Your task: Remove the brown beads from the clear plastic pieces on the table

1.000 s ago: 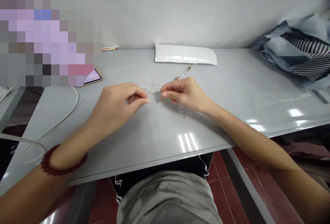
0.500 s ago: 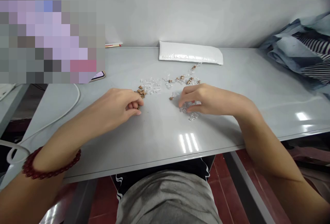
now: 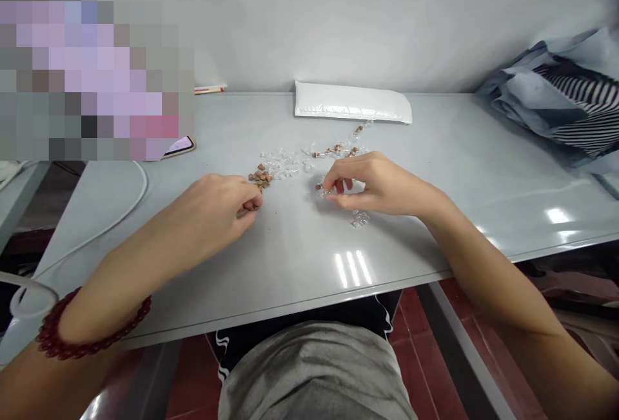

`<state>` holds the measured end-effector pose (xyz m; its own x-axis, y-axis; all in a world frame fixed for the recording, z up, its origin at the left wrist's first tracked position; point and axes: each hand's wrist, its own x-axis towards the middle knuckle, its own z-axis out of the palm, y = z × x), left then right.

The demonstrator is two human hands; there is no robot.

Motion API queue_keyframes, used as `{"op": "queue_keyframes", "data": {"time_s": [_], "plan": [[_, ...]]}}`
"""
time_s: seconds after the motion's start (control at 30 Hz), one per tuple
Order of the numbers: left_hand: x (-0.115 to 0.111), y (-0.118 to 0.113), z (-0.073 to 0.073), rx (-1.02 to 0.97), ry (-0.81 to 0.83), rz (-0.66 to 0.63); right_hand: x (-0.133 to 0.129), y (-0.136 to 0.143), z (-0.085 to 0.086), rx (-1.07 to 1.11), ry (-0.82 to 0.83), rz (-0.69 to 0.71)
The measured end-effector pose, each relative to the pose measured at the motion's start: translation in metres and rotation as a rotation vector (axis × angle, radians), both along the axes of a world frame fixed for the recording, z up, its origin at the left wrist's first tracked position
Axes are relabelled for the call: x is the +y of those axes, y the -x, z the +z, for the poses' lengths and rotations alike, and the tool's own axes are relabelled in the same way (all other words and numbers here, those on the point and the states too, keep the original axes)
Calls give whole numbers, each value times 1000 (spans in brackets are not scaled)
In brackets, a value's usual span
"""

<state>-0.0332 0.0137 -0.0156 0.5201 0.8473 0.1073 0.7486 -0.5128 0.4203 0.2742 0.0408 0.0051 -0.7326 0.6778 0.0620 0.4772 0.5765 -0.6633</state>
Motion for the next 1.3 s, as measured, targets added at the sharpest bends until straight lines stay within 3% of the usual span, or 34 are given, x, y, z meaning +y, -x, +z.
{"op": "queue_keyframes", "data": {"time_s": [0.2, 0.4, 0.5, 0.63, 0.73, 0.83, 1.03, 1.13, 1.3], "plan": [[-4, -11, 12, -129, 78, 15, -2, 5, -6, 131, -38, -54], [-6, -26, 16, -265, 185, 24, -7, 13, -4, 258, 50, -53], [-9, -32, 18, -408, 268, 85, -10, 18, -5, 364, 199, -46], [-15, -40, 23, -618, 328, 101, -15, 23, -11, 575, 566, -34], [-20, -44, 23, -718, 326, 124, -19, 27, -14, 632, 660, -28], [-23, -45, 20, -722, 254, 146, -21, 29, -13, 581, 540, -27], [-25, -43, 14, -599, -35, 56, -23, 30, -13, 394, 71, 5], [-25, -42, 12, -558, -135, 10, -27, 33, -14, 404, 55, 17], [-29, -44, 8, -516, -309, -51, -38, 43, -15, 510, 201, -62]]}}
